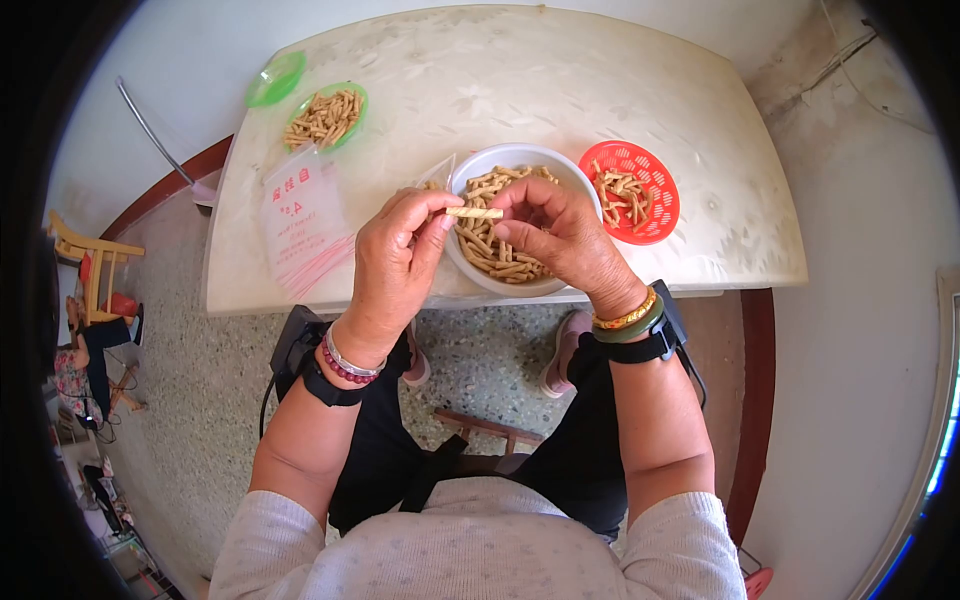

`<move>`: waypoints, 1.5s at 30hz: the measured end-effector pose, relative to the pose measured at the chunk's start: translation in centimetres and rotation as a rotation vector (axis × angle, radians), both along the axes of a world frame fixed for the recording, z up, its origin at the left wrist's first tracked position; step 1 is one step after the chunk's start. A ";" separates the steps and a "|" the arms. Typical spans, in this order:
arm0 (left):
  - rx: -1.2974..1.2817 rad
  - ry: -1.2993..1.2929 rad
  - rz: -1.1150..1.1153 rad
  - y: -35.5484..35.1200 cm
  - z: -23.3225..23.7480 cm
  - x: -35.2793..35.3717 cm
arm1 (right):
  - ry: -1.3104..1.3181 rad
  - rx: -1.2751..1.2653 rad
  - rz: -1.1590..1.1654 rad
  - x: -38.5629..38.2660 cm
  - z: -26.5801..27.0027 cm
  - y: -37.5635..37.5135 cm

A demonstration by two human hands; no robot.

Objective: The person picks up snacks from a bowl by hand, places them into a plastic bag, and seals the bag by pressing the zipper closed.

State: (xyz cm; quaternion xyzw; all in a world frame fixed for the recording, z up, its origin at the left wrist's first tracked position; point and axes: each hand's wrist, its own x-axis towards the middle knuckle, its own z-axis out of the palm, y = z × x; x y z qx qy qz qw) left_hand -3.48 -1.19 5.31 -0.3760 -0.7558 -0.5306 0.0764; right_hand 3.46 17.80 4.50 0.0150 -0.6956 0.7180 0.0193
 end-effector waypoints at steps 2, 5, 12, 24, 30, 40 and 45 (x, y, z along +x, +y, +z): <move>-0.014 0.005 -0.009 0.0 0.0 0.0 | -0.008 0.010 -0.012 0.1 0.1 -0.1; -0.006 0.006 -0.009 -0.2 -0.2 0.0 | 0.014 0.001 -0.053 0.0 0.3 -0.5; 0.011 0.047 0.206 -2.2 -0.2 -2.3 | 0.121 0.140 -0.295 -0.9 -0.1 -0.9; -0.217 0.092 0.298 -2.3 -2.7 -4.7 | 0.515 0.985 -0.340 -4.8 -0.2 -5.2; -0.225 0.059 0.287 -2.4 -2.5 -4.4 | 0.370 0.770 -0.483 -5.5 -0.2 -5.2; -0.085 0.004 0.244 -2.3 -1.2 -3.1 | 0.079 1.054 -0.437 -3.6 -2.8 2.0; -0.036 0.020 0.239 -2.2 -0.9 -2.8 | 0.095 1.206 -0.340 -4.9 -5.0 1.3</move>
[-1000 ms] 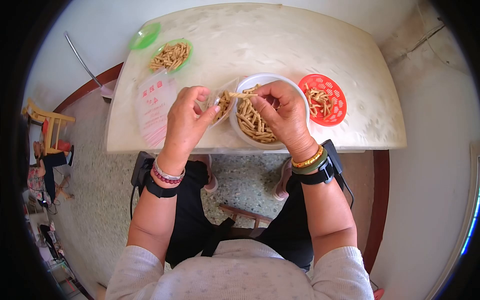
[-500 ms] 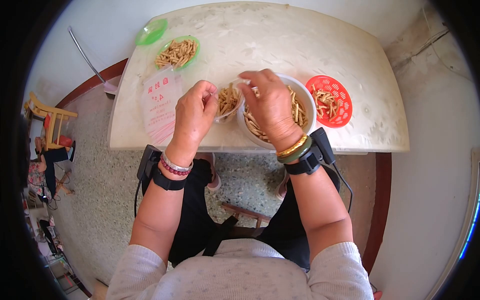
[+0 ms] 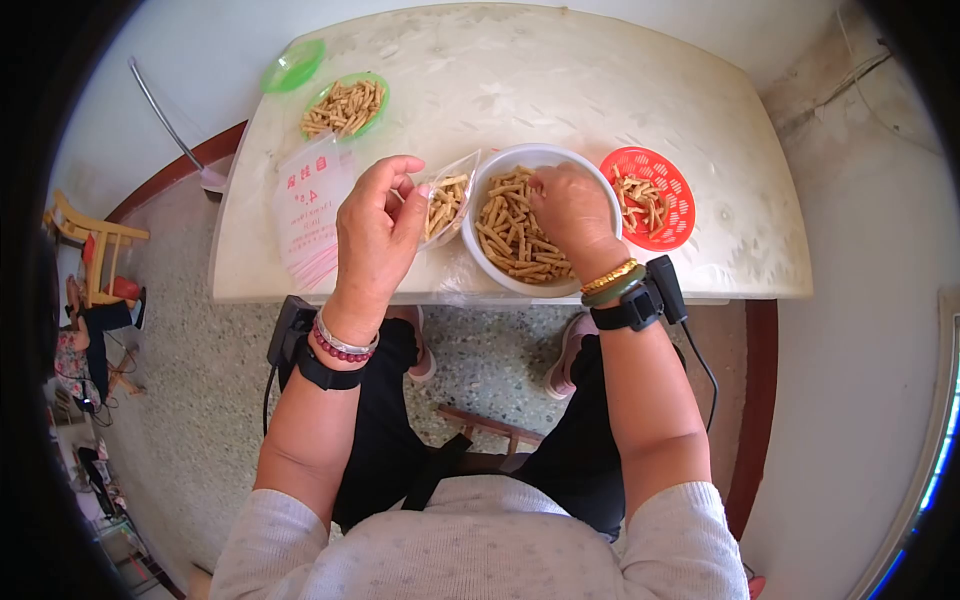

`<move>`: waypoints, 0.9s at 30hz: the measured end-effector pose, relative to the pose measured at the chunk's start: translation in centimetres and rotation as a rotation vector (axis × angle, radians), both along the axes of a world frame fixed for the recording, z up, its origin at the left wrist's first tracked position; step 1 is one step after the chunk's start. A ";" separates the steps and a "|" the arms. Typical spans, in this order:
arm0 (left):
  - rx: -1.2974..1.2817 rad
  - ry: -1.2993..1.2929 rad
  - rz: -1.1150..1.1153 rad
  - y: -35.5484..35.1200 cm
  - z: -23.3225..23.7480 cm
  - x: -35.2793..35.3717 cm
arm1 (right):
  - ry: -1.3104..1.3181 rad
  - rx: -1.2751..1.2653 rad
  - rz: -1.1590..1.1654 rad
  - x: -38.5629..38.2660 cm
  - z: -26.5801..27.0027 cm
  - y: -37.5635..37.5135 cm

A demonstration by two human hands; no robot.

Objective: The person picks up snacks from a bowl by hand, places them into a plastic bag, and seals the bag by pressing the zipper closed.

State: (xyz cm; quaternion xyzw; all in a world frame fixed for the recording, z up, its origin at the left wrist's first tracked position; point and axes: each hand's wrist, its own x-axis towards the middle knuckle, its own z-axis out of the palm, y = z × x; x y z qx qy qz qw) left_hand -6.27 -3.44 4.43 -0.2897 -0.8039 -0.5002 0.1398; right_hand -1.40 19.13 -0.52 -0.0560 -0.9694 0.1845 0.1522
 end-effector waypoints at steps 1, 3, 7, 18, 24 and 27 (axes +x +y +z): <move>0.002 0.006 0.001 0.0 0.0 0.0 | -0.025 0.023 -0.003 -0.2 -0.2 -0.4; 0.006 0.011 -0.002 -0.1 -0.1 -0.1 | -0.048 0.042 -0.004 -0.8 -0.7 -1.2; 0.009 0.018 -0.004 -0.2 0.0 -0.2 | -0.030 0.138 0.025 -1.4 -1.5 -2.0; 0.052 -0.031 -0.075 0.1 0.6 0.3 | -0.244 -0.037 -0.064 0.2 1.0 -1.0; 0.043 -0.078 -0.186 1.2 0.9 1.3 | -0.204 -1.344 0.178 2.4 2.8 -0.1; 0.062 -0.080 -0.231 1.9 0.6 1.7 | -0.192 -1.481 0.252 3.2 3.8 -0.9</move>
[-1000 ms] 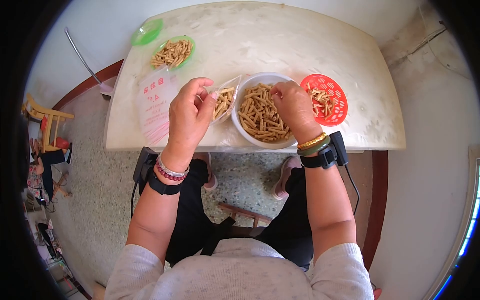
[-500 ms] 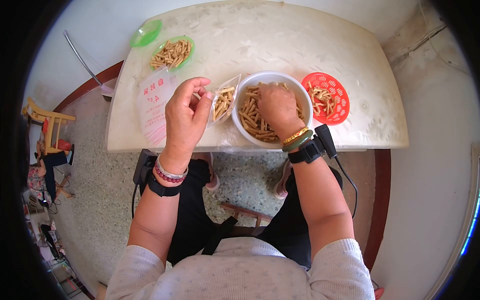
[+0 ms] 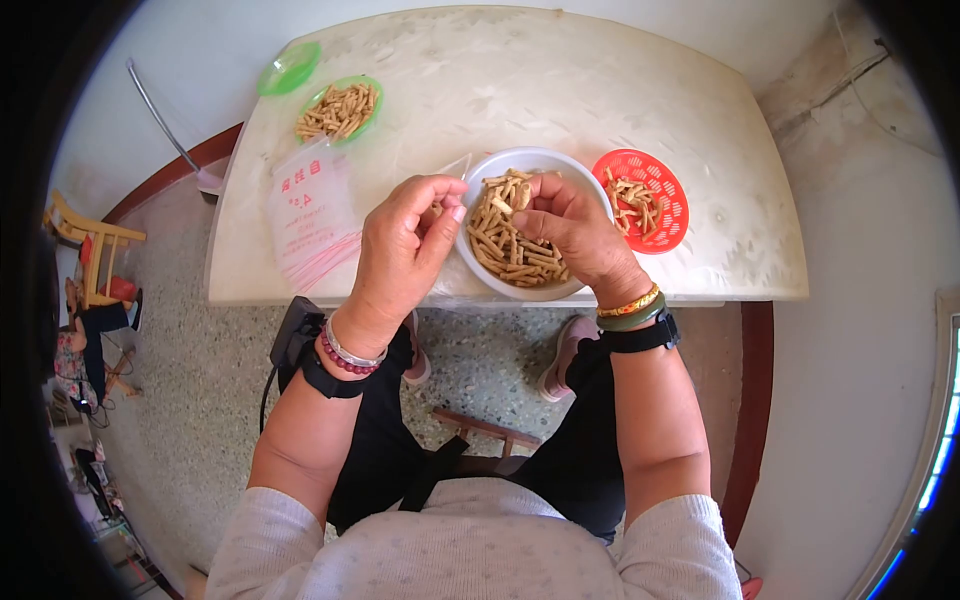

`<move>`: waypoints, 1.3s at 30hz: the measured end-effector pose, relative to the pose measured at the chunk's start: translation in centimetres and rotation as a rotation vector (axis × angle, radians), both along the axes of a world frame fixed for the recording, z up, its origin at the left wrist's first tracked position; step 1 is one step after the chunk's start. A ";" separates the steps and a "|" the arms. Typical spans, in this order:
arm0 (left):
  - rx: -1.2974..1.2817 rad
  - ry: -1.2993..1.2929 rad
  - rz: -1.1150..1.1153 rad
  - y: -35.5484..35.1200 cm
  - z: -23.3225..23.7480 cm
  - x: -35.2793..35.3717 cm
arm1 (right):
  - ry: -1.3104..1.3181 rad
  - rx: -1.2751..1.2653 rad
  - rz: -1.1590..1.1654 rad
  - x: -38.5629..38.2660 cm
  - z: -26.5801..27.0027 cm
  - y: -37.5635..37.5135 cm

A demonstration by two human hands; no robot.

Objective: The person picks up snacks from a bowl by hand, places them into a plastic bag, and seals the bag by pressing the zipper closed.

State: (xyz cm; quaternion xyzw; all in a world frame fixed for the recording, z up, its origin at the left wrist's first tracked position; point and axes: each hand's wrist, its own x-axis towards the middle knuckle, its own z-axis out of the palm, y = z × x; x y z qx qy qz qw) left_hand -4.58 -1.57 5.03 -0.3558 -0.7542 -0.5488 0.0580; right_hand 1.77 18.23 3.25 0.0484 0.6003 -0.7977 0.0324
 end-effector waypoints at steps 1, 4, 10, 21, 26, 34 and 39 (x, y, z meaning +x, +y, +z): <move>0.012 0.014 -0.017 0.2 0.0 0.1 | 0.001 -0.002 -0.003 0.2 0.2 -0.1; 0.040 0.007 -0.062 0.7 -0.2 0.3 | 0.089 -0.042 0.048 0.4 0.5 -0.4; 0.038 -0.101 -0.151 1.4 -1.1 0.2 | 0.134 -0.025 0.099 0.5 0.0 -0.6; 0.340 -0.507 -0.143 0.2 0.7 -0.6 | 0.046 1.088 -0.284 1.1 -0.9 2.0; 0.327 -0.497 -0.121 -0.2 1.2 -0.7 | 0.028 1.123 -0.233 1.2 -1.5 2.1; 0.340 -0.525 -0.077 -1.2 1.3 -1.1 | 0.013 1.154 -0.214 1.0 -1.3 1.8; 0.168 -0.332 0.075 -2.1 1.4 -1.7 | 0.006 1.129 -0.221 1.0 -1.5 1.9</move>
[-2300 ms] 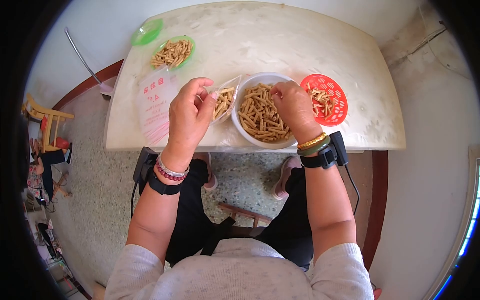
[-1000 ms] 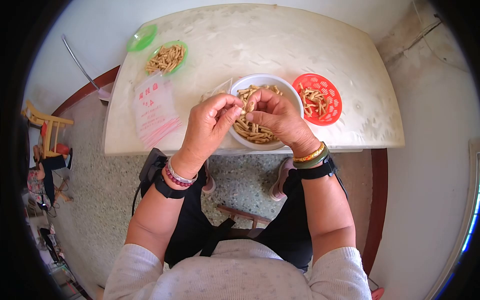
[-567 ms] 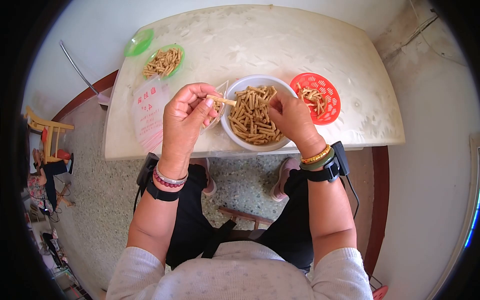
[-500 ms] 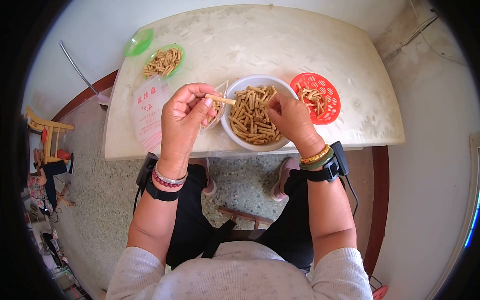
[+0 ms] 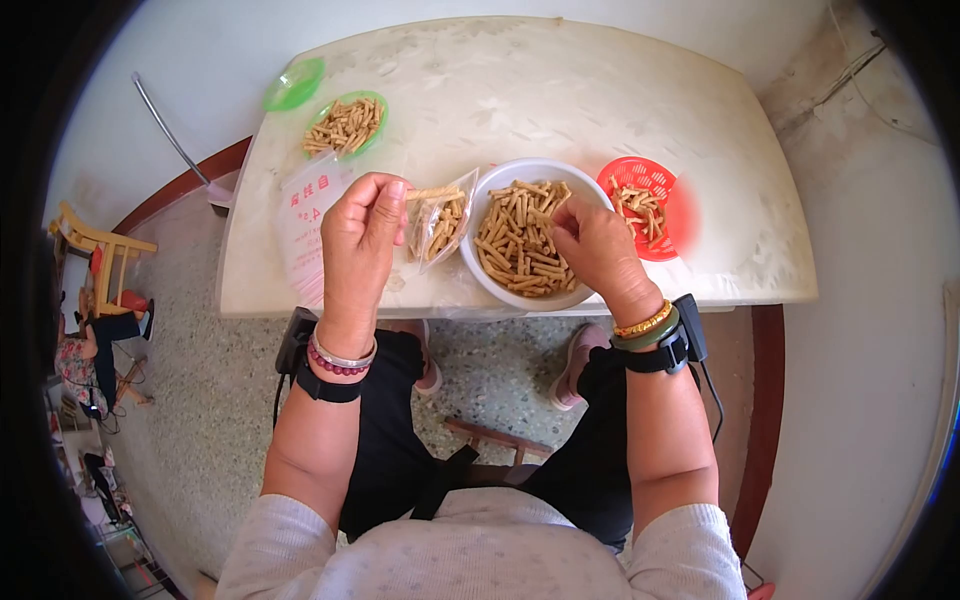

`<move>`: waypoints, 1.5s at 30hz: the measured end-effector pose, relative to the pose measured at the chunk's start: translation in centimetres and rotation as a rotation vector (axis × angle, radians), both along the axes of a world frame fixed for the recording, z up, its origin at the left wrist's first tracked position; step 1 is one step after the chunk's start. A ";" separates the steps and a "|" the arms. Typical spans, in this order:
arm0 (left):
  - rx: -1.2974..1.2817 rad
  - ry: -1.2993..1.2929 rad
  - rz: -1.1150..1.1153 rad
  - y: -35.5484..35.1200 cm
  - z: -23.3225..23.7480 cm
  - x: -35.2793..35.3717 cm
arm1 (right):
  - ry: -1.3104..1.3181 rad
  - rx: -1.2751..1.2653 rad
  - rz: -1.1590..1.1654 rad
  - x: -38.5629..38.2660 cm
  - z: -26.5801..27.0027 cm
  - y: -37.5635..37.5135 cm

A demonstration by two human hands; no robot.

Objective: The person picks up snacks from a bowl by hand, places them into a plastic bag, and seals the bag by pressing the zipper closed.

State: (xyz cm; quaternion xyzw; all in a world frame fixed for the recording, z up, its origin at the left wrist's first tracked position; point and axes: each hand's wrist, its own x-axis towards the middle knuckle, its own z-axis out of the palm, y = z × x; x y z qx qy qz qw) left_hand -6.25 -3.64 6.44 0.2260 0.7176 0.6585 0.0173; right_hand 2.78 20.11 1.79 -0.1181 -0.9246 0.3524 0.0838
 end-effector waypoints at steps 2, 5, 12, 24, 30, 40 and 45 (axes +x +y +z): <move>-0.153 0.179 0.077 0.0 0.0 0.0 | 0.002 0.010 0.004 0.0 0.1 0.0; -0.338 0.450 0.080 0.1 -0.5 0.4 | 0.012 0.020 0.010 0.0 0.0 0.0; -0.555 0.587 0.203 0.8 -1.0 0.2 | 0.023 0.006 0.033 0.1 0.5 -0.6; -0.523 0.503 0.134 1.4 -1.0 0.3 | 0.092 -0.159 0.000 0.2 1.7 -1.2; -0.249 0.453 0.093 1.4 -1.0 0.7 | 0.271 -0.156 0.036 0.3 2.5 -2.9; -0.260 0.419 -0.085 2.0 -0.9 2.4 | 0.517 -0.179 0.274 0.2 3.1 -4.7; -0.153 0.407 -0.032 1.8 -0.8 1.8 | 0.439 -0.467 0.227 0.2 3.5 -4.8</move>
